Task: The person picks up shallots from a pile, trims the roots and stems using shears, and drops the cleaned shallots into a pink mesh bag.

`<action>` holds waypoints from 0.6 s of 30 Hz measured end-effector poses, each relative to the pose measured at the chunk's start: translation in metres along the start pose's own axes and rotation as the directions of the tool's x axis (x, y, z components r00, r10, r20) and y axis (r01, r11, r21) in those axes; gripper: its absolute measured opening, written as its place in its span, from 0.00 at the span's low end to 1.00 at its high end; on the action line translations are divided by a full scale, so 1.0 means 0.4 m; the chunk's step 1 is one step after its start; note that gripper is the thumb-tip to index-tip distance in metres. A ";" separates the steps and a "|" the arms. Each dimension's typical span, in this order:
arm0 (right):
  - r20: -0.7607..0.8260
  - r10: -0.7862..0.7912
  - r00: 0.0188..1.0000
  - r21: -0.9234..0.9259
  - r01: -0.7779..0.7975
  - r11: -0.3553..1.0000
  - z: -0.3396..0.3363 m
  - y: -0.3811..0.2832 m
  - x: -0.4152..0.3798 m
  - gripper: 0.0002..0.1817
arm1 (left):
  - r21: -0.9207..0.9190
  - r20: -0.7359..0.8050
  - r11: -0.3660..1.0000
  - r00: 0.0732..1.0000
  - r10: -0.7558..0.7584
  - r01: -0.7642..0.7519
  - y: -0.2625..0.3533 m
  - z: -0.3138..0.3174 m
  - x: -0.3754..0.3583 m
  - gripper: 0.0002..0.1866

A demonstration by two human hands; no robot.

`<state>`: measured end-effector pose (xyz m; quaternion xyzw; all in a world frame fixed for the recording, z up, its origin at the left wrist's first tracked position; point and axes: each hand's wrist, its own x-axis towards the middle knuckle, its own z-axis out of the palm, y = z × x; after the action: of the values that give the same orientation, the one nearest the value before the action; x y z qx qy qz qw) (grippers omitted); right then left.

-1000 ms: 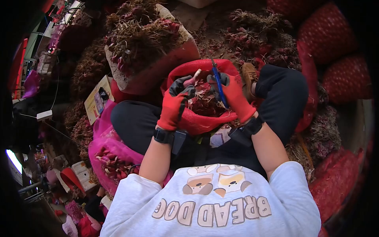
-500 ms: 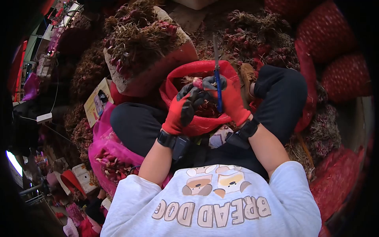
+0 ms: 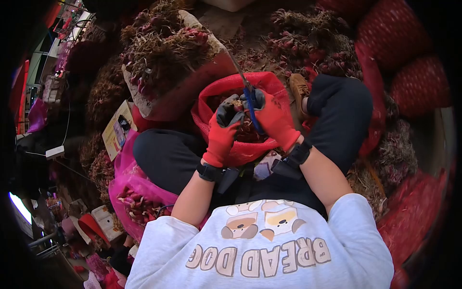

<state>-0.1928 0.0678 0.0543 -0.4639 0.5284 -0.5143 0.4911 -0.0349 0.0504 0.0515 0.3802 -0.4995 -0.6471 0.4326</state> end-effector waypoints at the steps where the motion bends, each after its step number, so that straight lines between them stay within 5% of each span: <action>1: -0.003 0.027 1.000 -0.015 -0.027 1.000 -0.003 0.010 0.003 0.21 | 0.057 0.010 0.998 1.000 0.001 -0.002 -0.006 -0.002 -0.003 0.21; 4: -0.114 0.021 0.993 -0.067 -0.029 0.997 -0.005 0.086 0.022 0.21 | 0.114 -0.004 0.994 1.000 0.002 -0.001 -0.031 -0.036 -0.003 0.20; 7: -0.183 0.021 0.983 -0.257 -0.068 0.964 -0.023 0.040 0.029 0.20 | -0.254 -0.041 0.953 0.982 -0.183 0.167 0.015 -0.033 0.013 0.17; 8: -0.193 0.028 0.981 -0.337 -0.093 0.937 -0.029 0.006 0.031 0.20 | -0.282 -0.017 0.952 0.991 -0.131 0.121 0.028 -0.028 0.018 0.16; 9: -0.211 0.029 0.977 -0.373 -0.108 0.921 -0.035 -0.006 0.034 0.20 | -0.057 0.014 0.998 0.999 0.042 -0.041 0.025 -0.035 0.024 0.16; 11: -0.247 0.032 0.968 -0.445 -0.143 0.884 -0.050 -0.017 0.037 0.19 | 0.354 0.183 0.854 0.924 0.337 -0.382 0.013 -0.056 0.031 0.16; 12: -0.202 0.054 0.978 -0.291 -0.112 0.950 -0.053 -0.012 0.038 0.18 | -0.362 0.130 0.931 0.987 0.092 -0.039 0.041 -0.046 0.016 0.17; 15: -0.033 0.146 0.989 0.204 -0.136 0.969 -0.053 0.000 0.037 0.16 | -0.529 0.058 0.843 0.995 -0.076 0.095 0.033 -0.049 0.024 0.18; 17: 0.132 0.256 0.958 0.494 -0.287 0.821 -0.046 -0.002 0.027 0.15 | -0.226 0.089 0.974 0.996 -0.001 0.022 0.028 -0.053 0.029 0.18; 18: 0.143 0.199 0.970 0.324 -0.235 0.916 -0.041 0.005 0.024 0.14 | -0.064 0.113 0.998 0.993 0.031 -0.024 0.024 -0.054 0.029 0.18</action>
<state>-0.2102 0.0597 0.0518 -0.3381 0.4533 -0.5139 0.6451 -0.0170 0.0312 0.0555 0.3222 -0.5078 -0.6771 0.4240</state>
